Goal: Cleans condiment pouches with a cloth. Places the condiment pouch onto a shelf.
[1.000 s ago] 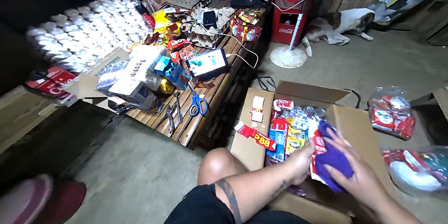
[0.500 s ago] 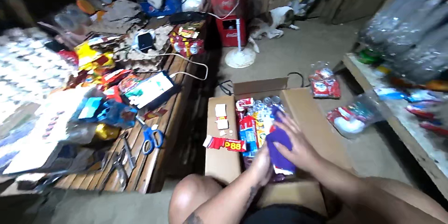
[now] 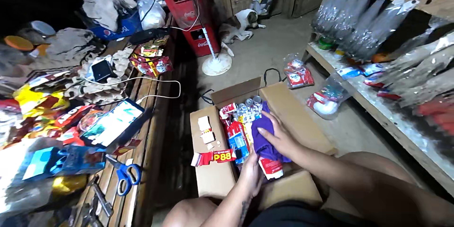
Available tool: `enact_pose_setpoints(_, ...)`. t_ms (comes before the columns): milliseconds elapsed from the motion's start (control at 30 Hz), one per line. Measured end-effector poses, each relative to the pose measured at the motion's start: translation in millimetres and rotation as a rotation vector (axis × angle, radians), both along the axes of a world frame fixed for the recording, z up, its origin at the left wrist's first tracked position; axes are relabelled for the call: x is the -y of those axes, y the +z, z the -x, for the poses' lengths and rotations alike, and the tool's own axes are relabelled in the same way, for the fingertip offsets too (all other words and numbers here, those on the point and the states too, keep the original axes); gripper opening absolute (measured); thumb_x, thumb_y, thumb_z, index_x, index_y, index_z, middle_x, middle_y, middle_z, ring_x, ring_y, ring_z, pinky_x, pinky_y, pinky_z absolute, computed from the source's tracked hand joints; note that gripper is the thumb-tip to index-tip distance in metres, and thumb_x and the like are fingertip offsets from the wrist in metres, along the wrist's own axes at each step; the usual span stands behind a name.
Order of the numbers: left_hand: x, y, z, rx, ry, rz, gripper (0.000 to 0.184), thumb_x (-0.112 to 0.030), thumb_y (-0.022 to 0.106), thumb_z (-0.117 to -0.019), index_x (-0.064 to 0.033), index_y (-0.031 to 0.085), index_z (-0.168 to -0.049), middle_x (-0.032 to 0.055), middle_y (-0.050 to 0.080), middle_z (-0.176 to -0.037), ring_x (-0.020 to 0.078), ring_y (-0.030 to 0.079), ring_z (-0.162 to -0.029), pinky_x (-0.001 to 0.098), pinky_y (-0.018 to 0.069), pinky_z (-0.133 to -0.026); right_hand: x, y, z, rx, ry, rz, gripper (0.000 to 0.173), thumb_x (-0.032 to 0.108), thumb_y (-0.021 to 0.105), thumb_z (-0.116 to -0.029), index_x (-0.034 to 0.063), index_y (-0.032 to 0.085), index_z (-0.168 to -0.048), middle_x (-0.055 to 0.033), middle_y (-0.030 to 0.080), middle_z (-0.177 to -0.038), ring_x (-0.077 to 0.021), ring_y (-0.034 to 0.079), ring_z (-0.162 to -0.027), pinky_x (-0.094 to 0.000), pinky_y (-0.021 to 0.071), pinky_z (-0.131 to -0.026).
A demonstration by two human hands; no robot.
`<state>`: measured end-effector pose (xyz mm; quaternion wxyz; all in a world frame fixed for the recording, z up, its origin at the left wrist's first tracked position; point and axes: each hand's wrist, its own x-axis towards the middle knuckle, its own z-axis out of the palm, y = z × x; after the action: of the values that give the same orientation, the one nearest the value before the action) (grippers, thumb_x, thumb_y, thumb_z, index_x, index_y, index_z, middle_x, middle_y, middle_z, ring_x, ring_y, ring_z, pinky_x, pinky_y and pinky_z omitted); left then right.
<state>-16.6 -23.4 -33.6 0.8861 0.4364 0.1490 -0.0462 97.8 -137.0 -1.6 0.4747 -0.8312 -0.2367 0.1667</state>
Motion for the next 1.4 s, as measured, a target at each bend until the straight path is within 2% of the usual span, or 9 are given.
enact_pose_setpoints(100,-3.9,8.6,-2.6,-0.050,0.094,-0.090,0.052,-0.031,0.013,-0.1108,-0.0034,0.038,-0.147,0.0103,0.060,-0.129,0.0149,0.061,-0.115,0.0360,0.0511,-0.099,-1.6,-8.7,26.2,0.089,0.027,-0.029,0.084,0.049,0.059,-0.0955,0.0040,0.028,-0.160,-0.0277,0.014,-0.166,-0.0400,0.025,-0.153,-0.0541,0.0305,-0.120)
enact_pose_setpoints(200,-4.9,20.6,-0.9,-0.054,0.104,-0.119,0.052,-0.032,0.015,-0.1113,-0.0020,0.039,-0.145,0.0084,0.063,-0.123,0.0115,0.063,-0.109,0.0331,0.0528,-0.095,-4.0,-29.1,30.3,0.190,0.057,-0.122,0.086,0.045,0.057,-0.0964,-0.0056,0.025,-0.158,-0.0328,0.020,-0.163,-0.0429,0.026,-0.151,-0.0560,0.0278,-0.121)
enact_pose_setpoints(367,1.1,16.3,0.1,0.085,-0.090,-0.151,0.061,-0.033,0.011,-0.1092,0.0025,0.009,-0.159,0.0225,0.033,-0.157,0.0202,0.044,-0.139,0.0393,0.0392,-0.114,-5.9,-27.2,1.8,0.010,-0.072,-0.249,0.081,0.031,0.062,-0.0959,-0.0065,0.023,-0.156,-0.0260,0.033,-0.160,-0.0267,0.037,-0.147,-0.0418,0.0333,-0.120)
enact_pose_setpoints(500,-0.8,12.6,0.9,0.157,-0.166,-0.154,0.063,-0.038,0.012,-0.1088,0.0046,0.016,-0.155,0.0203,0.047,-0.143,0.0159,0.055,-0.126,0.0367,0.0455,-0.107,-9.2,-10.8,-4.6,-0.216,-0.258,-0.320,0.069,0.028,0.058,-0.0993,-0.0002,0.028,-0.154,-0.0149,0.050,-0.145,-0.0096,0.057,-0.125,-0.0294,0.0498,-0.104)
enact_pose_setpoints(700,-4.0,17.2,2.9,0.198,-0.196,-0.077,0.062,-0.038,0.015,-0.1087,0.0031,0.017,-0.155,0.0160,0.049,-0.140,0.0125,0.055,-0.123,0.0350,0.0458,-0.106,-6.1,-2.5,-23.0,-0.147,-0.317,-0.334,0.061,0.027,0.066,-0.0942,-0.0005,0.043,-0.143,-0.0071,0.062,-0.125,-0.0026,0.064,-0.107,-0.0235,0.0546,-0.093)
enact_pose_setpoints(967,-10.9,21.0,-0.1,0.227,-0.158,-0.007,0.055,-0.034,0.012,-0.1101,0.0002,0.024,-0.152,0.0116,0.056,-0.130,0.0122,0.061,-0.114,0.0349,0.0503,-0.101,1.7,6.4,-37.6,-0.024,-0.314,-0.310,0.066,0.034,0.073,-0.0856,-0.0004,0.050,-0.137,-0.0047,0.065,-0.119,-0.0011,0.065,-0.103,-0.0227,0.0553,-0.090)
enact_pose_setpoints(1200,-11.9,59.3,14.2,0.104,-0.154,-0.068,0.049,-0.025,0.013,-0.1101,0.0026,0.034,-0.145,0.0067,0.059,-0.112,0.0072,0.063,-0.097,0.0283,0.0536,-0.089,30.6,3.7,-77.4,0.087,-0.362,-0.387,0.075,0.042,0.072,-0.0893,0.0034,0.043,-0.147,-0.0057,0.061,-0.131,-0.0064,0.063,-0.113,-0.0293,0.0536,-0.099)
enact_pose_setpoints(1300,-12.4,20.3,4.7,0.168,-0.207,-0.053,0.055,-0.034,0.017,-0.1094,0.0002,0.031,-0.150,0.0133,0.058,-0.128,0.0145,0.062,-0.110,0.0369,0.0517,-0.098,38.3,4.9,-78.8,0.027,-0.259,-0.492,0.069,0.043,0.066,-0.0939,0.0084,0.041,-0.147,0.0020,0.065,-0.124,-0.0048,0.066,-0.108,-0.0281,0.0561,-0.096)
enact_pose_setpoints(1400,-13.6,19.2,4.2,0.179,-0.247,-0.109,0.055,-0.035,0.017,-0.1100,0.0008,0.034,-0.149,0.0119,0.057,-0.128,0.0118,0.061,-0.110,0.0353,0.0509,-0.098,46.7,5.6,-65.3,-0.057,0.109,-0.430,0.068,0.060,0.067,-0.0893,0.0179,0.048,-0.140,0.0096,0.068,-0.118,-0.0032,0.066,-0.106,-0.0270,0.0568,-0.093)
